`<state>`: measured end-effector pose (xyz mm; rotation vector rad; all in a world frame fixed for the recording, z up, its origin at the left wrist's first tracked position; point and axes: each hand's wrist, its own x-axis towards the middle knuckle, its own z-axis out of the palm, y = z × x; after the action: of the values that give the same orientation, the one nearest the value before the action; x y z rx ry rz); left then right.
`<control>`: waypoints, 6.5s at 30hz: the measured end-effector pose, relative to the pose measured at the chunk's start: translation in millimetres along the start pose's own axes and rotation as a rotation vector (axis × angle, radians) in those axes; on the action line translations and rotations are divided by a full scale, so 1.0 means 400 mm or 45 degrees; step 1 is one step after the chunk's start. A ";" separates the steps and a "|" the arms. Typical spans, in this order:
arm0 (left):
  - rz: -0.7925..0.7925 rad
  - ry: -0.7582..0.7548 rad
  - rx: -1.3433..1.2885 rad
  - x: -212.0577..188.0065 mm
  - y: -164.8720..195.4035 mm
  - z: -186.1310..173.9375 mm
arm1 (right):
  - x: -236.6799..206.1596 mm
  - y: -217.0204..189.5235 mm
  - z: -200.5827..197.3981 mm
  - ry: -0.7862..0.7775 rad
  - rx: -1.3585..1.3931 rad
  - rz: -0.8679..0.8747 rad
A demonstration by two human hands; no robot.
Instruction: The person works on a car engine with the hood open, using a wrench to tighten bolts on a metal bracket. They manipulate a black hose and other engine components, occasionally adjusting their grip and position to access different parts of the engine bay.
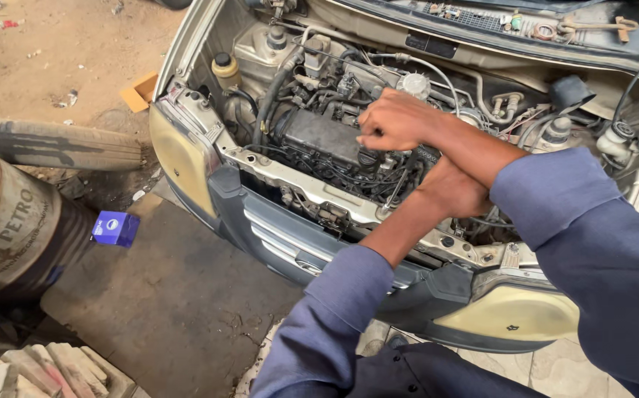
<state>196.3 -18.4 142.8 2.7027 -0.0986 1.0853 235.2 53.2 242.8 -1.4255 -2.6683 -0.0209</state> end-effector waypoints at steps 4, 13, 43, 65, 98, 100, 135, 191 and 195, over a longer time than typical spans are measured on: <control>0.049 -0.266 -0.006 -0.011 0.013 -0.065 | -0.029 0.028 0.017 -0.030 0.029 0.208; 0.192 -0.340 -0.009 -0.105 0.006 -0.229 | -0.114 0.099 0.087 0.402 0.285 0.443; -0.475 -0.240 0.157 -0.131 -0.018 -0.299 | -0.418 -0.109 0.178 0.757 0.240 1.341; 0.427 -0.246 0.283 0.059 -0.256 -0.189 | -0.327 -0.354 0.284 1.303 1.827 1.702; -0.555 -1.155 -0.404 0.076 -0.190 -0.076 | 0.161 -0.344 0.384 1.986 2.250 1.221; -0.665 -1.140 -0.457 0.086 -0.171 -0.096 | 0.147 -0.332 0.403 1.853 2.165 1.198; -0.651 -0.108 0.171 -0.026 -0.006 -0.072 | 0.047 -0.214 0.049 -0.433 -0.007 -0.042; -0.553 -0.340 -1.070 -0.146 -0.411 -0.171 | -0.313 -0.306 0.254 1.237 1.579 1.373; -0.916 -0.807 -0.892 -0.079 -0.425 -0.163 | -0.248 -0.403 0.192 0.952 1.842 1.448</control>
<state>154.2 161.3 135.4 2.0391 0.3085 -0.0431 148.8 -113.4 162.5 -1.4872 -0.5591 0.9576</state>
